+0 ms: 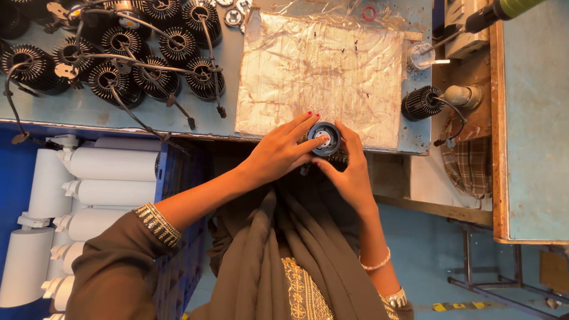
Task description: The person assembles small black cylindrical electronic components on a workbench. They use a green electric screwdriver to secure parts, insert small white components, and place finished units into a blue bin.
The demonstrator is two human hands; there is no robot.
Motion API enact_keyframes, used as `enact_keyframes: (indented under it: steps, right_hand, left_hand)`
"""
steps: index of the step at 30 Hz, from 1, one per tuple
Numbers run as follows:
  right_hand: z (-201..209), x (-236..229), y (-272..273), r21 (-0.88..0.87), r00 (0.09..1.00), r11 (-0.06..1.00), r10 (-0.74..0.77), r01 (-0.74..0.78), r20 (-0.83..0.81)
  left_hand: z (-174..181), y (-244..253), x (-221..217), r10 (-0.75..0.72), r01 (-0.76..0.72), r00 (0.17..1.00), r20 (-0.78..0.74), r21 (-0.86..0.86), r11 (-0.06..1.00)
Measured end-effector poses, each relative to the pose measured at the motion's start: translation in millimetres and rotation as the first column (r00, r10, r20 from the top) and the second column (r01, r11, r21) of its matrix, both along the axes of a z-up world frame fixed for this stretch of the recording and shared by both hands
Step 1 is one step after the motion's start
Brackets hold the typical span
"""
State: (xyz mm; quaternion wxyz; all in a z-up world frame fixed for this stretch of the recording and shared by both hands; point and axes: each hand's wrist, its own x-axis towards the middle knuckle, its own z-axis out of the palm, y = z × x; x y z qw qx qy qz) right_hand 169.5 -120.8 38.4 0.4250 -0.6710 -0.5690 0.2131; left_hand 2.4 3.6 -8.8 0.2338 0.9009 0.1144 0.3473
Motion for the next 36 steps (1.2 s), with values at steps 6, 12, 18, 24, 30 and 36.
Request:
enact_keyframes:
  steps: [6, 12, 18, 24, 30, 36]
  right_hand:
    - [-11, 19, 13, 0.001, 0.995, 0.996, 0.095, -0.095, -0.019]
    - [-16, 34, 14, -0.036, 0.981, 0.981, 0.189, -0.19, -0.035]
    - [-15, 44, 20, -0.065, 0.967, 0.966, 0.247, -0.251, -0.069]
    - [-10, 54, 29, -0.11, 0.953, 0.947, 0.296, -0.302, -0.07]
    - [-11, 57, 33, -0.104, 0.946, 0.94, 0.323, -0.324, -0.026]
    - [-12, 58, 33, -0.104, 0.948, 0.942, 0.319, -0.318, -0.009]
  left_hand:
    - [-16, 9, 5, -0.081, 0.082, 0.995, 0.053, -0.024, 0.996]
    - [-25, 12, 8, -0.102, 0.091, 0.989, 0.107, 0.107, 0.99]
    - [-29, 12, 8, -0.115, 0.109, 0.987, 0.11, 0.059, 0.992]
    - [-30, 13, 10, -0.102, 0.097, 0.988, 0.12, 0.045, 0.994]
    - [-33, 13, 10, -0.09, 0.083, 0.989, 0.118, 0.064, 0.995]
    - [-31, 13, 10, -0.088, 0.082, 0.99, 0.112, 0.056, 0.995]
